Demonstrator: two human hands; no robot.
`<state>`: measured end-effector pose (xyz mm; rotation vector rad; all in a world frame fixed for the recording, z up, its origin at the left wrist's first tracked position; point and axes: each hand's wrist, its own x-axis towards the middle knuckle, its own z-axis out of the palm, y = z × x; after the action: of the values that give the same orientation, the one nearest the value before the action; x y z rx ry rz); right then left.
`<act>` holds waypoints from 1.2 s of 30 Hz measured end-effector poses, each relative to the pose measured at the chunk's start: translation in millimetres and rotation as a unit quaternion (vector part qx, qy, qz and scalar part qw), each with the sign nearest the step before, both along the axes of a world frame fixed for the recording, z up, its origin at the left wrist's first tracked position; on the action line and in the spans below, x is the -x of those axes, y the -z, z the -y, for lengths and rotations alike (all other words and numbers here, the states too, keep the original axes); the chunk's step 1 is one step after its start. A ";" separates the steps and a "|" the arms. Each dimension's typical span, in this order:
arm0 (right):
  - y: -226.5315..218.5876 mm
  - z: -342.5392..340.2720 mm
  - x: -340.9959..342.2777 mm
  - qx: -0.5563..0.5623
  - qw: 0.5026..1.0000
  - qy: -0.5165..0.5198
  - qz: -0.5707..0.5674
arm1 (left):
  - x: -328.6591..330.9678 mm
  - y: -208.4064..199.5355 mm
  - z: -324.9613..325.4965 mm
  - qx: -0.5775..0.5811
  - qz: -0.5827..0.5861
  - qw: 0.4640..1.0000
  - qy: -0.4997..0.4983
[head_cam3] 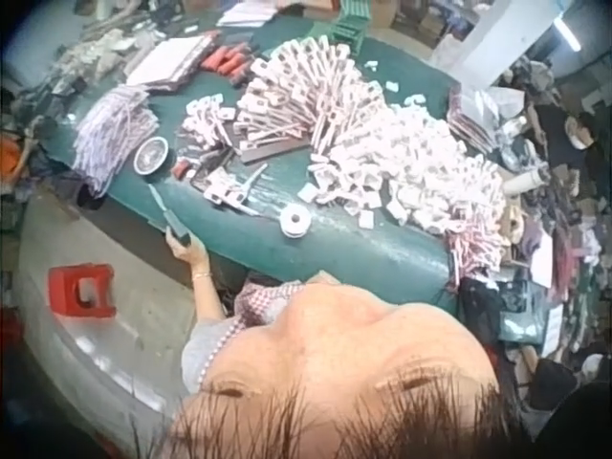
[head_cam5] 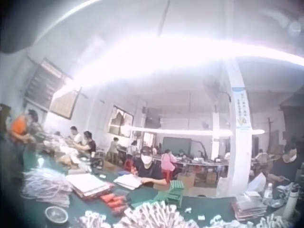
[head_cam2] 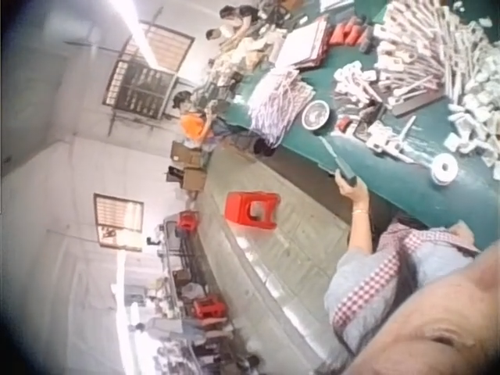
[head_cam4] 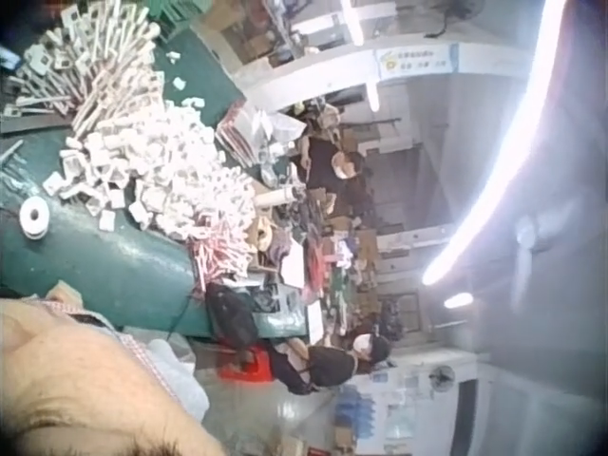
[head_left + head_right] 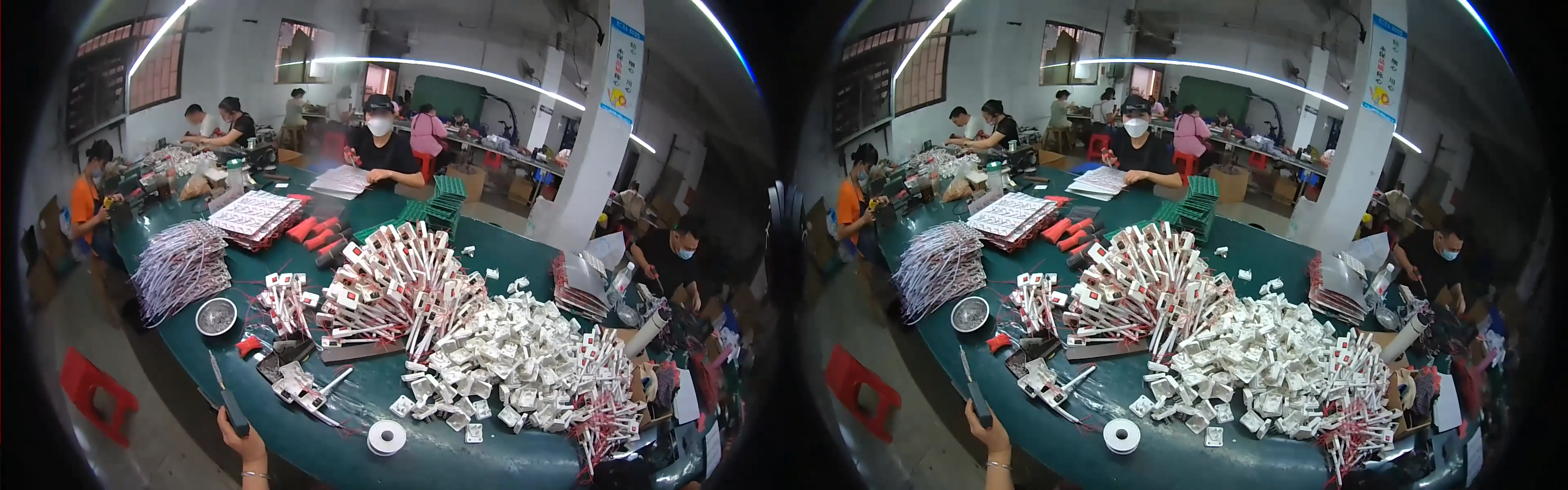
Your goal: Soldering wires onto small white plastic electrical components at an assembly line station.
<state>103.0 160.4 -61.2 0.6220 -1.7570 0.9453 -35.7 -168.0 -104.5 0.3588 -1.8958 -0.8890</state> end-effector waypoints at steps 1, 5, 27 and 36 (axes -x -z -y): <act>3.0 -1.3 4.4 0.004 1.000 -0.003 -0.005 | 0.5 0.7 -2.3 0.006 0.003 1.000 0.001; 22.9 2.5 -5.2 0.024 1.000 -0.001 0.014 | 5.9 1.3 -11.3 -0.013 0.005 1.000 0.024; -27.3 15.3 -76.0 0.183 0.922 0.078 0.331 | 6.1 -13.4 -3.0 -0.012 -0.061 0.995 0.071; -12.2 -9.8 -87.2 0.081 0.958 0.078 0.264 | 4.8 -10.5 3.1 -0.012 -0.048 0.995 0.082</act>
<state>190.2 170.2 -49.0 0.1188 -2.1283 1.2027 -40.5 -171.1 -93.9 0.1723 -1.8476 -1.0203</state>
